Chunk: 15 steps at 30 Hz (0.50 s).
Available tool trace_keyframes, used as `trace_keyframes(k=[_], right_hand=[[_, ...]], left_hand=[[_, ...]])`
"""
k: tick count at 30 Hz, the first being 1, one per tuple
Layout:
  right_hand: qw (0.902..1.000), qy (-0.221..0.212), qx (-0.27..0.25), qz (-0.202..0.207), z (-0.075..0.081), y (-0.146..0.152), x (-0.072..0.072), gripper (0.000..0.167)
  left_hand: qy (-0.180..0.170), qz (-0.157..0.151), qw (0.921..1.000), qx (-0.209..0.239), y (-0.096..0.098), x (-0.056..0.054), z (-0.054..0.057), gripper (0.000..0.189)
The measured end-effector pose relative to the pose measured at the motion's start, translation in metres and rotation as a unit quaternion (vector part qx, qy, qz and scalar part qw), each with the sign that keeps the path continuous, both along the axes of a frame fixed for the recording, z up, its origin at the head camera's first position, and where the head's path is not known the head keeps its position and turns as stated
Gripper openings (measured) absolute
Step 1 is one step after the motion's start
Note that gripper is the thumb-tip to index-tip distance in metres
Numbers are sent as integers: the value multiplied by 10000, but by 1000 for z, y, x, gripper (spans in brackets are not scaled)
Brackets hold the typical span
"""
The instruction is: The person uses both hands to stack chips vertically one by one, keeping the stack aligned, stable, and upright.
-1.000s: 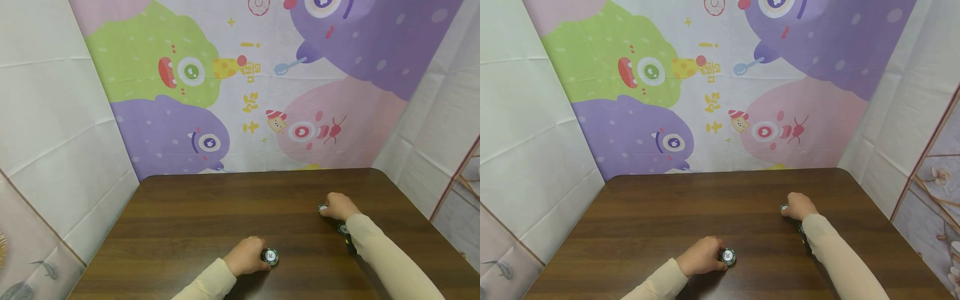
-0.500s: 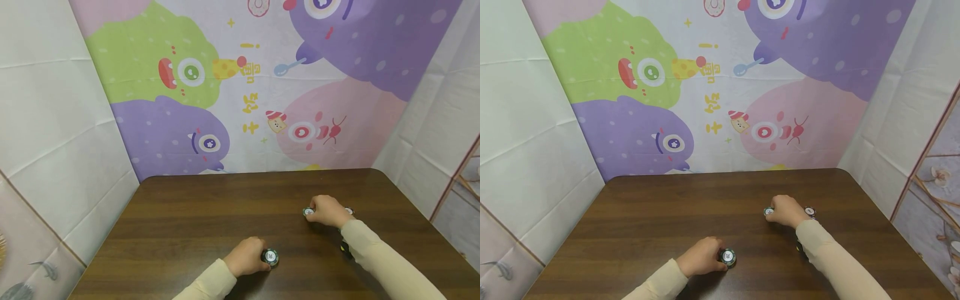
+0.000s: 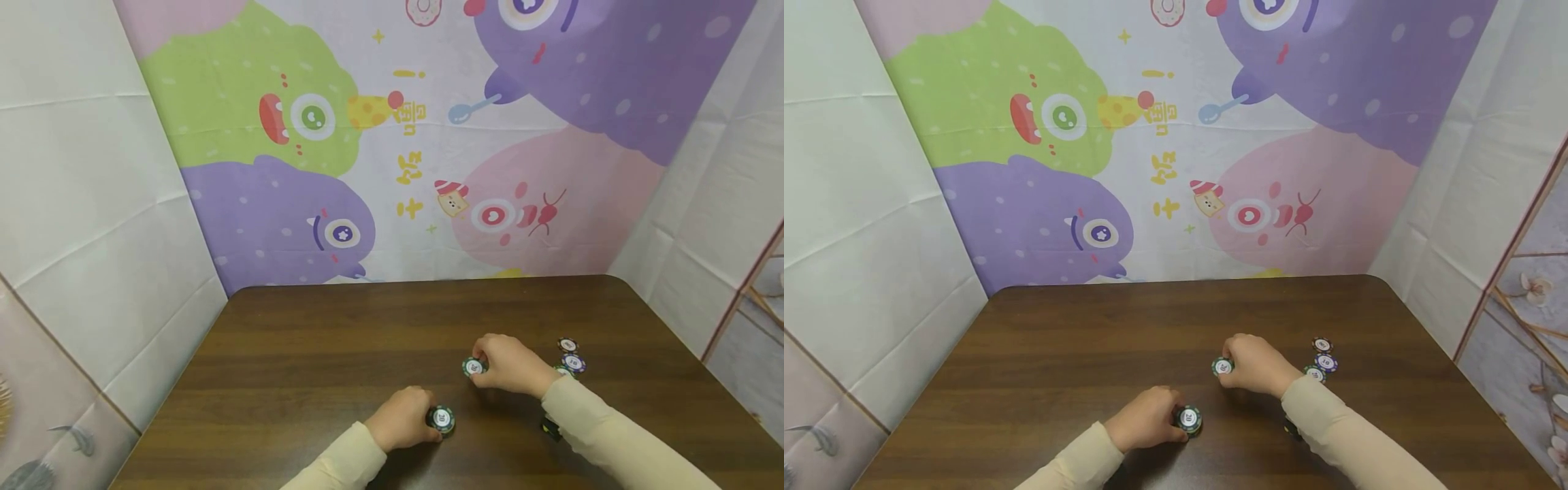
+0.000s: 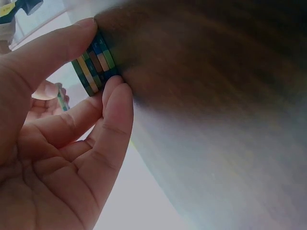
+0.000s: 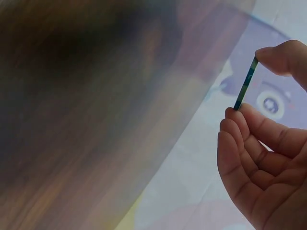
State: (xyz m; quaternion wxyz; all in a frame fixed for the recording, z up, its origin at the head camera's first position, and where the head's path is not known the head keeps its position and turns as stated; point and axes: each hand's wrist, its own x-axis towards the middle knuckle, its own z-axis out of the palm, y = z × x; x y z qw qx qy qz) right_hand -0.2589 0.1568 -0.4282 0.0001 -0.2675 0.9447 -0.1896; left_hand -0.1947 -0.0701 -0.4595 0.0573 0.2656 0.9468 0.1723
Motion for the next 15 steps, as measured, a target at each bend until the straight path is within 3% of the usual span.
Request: trace_keyframes(k=[15], right_hand=[[9934, -77, -7, 1140, 2, -32, 31, 23]], left_hand=[[-29, -23, 9999, 116, -1, 0, 0, 29]])
